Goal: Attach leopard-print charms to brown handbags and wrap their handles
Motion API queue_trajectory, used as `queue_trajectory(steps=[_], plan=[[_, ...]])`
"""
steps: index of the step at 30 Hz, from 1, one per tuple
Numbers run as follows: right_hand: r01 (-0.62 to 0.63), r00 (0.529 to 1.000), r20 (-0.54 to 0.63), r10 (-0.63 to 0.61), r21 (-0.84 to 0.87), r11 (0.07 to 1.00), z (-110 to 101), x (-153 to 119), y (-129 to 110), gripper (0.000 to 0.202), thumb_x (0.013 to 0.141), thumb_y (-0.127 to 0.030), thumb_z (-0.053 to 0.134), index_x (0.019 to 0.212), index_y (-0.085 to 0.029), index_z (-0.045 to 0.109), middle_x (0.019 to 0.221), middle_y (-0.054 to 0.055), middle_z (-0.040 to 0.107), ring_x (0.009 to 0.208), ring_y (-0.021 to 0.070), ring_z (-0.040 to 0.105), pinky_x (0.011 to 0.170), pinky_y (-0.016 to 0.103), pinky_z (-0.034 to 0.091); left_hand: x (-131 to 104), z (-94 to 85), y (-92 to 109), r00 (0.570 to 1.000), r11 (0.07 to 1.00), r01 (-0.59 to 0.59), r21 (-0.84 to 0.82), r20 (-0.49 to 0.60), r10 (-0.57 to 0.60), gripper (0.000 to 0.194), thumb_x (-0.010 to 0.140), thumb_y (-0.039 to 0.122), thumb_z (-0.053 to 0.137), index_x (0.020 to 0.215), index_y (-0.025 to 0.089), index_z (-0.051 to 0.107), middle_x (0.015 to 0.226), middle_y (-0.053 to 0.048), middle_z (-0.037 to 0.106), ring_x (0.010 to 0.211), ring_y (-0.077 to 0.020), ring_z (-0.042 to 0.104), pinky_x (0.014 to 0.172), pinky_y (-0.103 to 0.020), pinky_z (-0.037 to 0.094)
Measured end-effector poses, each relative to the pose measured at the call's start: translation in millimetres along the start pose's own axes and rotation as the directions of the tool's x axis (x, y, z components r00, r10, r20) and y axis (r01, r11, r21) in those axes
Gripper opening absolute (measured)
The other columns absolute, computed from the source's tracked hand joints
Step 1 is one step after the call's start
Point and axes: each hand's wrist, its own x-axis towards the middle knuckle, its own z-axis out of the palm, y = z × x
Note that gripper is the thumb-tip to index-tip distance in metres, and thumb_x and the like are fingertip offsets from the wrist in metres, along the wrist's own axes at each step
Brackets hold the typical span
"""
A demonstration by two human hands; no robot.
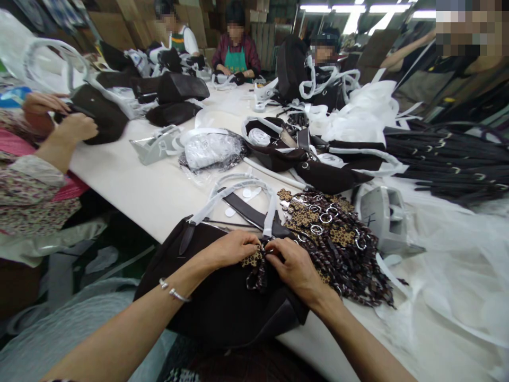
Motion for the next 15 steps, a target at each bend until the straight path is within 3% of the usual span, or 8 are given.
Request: queue_trajectory(steps=[5, 15], plan=[[-0.07, 0.994, 0.083, 0.067, 0.032, 0.997, -4.9, 6.1, -0.7, 0.018, 0.082, -0.01, 0.066, 0.095, -0.023, 0.063, 0.081, -0.001, 0.063, 0.077, 0.0164, 0.059, 0.073, 0.028, 0.044, 0.2, -2.9, 2.0, 0.999, 1.0, 0.015, -0.015, 0.029, -0.014, 0.02, 0.083, 0.029, 0.05, 0.081, 0.017, 0.065, 0.069, 0.002, 0.057, 0.063, -0.0136, 0.048, 0.058, -0.023, 0.035], [-0.179, 0.981, 0.104, 0.165, 0.153, 0.972, -7.5, 9.4, -7.6, 0.018, 0.079, -0.011, 0.065, 0.092, -0.023, 0.065, 0.072, -0.004, 0.064, 0.068, 0.0139, 0.06, 0.066, 0.025, 0.042, 0.8, -3.9, 2.6, 0.999, 1.0, -0.003, -0.022, 0.048, 0.004, 0.016, 0.082, 0.026, 0.05, 0.078, 0.017, 0.063, 0.068, 0.003, 0.053, 0.064, -0.0132, 0.046, 0.056, -0.023, 0.033]])
